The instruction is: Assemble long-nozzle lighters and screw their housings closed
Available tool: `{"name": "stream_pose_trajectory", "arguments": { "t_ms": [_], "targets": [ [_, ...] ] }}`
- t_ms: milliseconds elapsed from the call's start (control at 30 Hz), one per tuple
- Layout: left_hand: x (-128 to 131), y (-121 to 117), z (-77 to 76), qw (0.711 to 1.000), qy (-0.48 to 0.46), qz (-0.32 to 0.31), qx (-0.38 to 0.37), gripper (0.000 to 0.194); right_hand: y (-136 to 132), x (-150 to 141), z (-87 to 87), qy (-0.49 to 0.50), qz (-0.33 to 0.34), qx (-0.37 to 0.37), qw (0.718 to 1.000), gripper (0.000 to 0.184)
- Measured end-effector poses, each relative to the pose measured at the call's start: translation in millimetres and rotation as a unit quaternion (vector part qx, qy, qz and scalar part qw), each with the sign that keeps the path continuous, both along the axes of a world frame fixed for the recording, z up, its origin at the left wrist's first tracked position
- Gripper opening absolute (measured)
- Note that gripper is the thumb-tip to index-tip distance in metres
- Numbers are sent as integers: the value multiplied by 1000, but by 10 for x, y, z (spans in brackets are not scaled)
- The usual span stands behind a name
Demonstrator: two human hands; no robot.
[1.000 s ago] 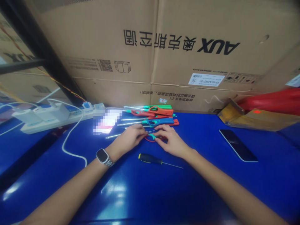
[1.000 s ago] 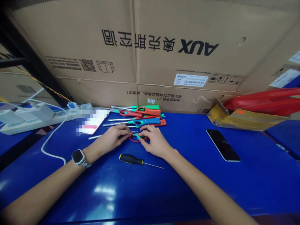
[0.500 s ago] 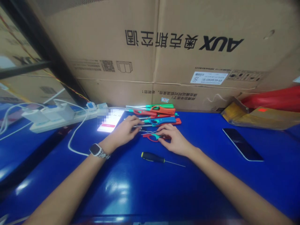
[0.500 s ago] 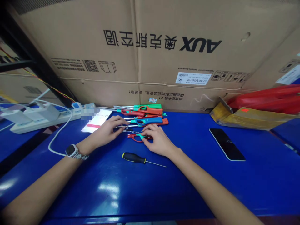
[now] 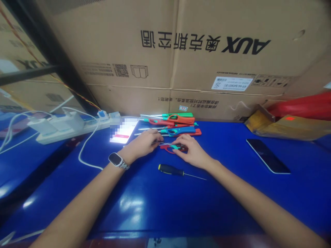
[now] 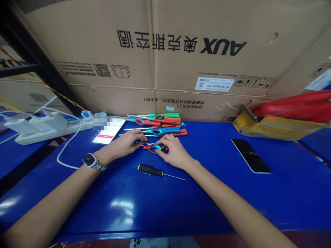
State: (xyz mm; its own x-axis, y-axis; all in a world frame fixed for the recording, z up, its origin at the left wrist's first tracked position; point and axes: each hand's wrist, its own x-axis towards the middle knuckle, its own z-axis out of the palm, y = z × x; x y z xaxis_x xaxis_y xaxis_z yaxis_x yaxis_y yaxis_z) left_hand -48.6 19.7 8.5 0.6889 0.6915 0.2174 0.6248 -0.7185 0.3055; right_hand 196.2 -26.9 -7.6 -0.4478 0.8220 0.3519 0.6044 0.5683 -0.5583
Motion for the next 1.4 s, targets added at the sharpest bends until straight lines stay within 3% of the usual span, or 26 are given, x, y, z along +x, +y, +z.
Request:
{"name": "stream_pose_trajectory", "arguments": {
  "t_ms": [200, 367, 533, 767, 1000, 1133, 1400],
  "targets": [
    [-18, -17, -27, 999, -17, 5, -49, 19, 12, 17, -12, -4, 12, 5, 1000, 18],
    [8, 0, -26, 999, -13, 2, -43, 14, 10, 7, -15, -6, 11, 7, 1000, 21],
    [-17, -44, 21, 998, -33, 26, -41, 11, 19, 12, -37, -27, 16, 26, 999, 24],
    [-46, -144, 96, 993, -53, 27, -98, 11, 31, 23, -35, -36, 22, 33, 999, 25],
    [-5, -201, 120, 996, -18, 8, -83, 32, 24, 19, -31, -45, 21, 31, 998, 26],
    [69, -248, 136, 997, -9, 33, -67, 17, 24, 20, -29, -50, 21, 35, 998, 25],
    [200, -182, 34, 997, -33, 19, -60, 17, 22, 23, -6, -54, 32, 33, 997, 24]
  ]
}}
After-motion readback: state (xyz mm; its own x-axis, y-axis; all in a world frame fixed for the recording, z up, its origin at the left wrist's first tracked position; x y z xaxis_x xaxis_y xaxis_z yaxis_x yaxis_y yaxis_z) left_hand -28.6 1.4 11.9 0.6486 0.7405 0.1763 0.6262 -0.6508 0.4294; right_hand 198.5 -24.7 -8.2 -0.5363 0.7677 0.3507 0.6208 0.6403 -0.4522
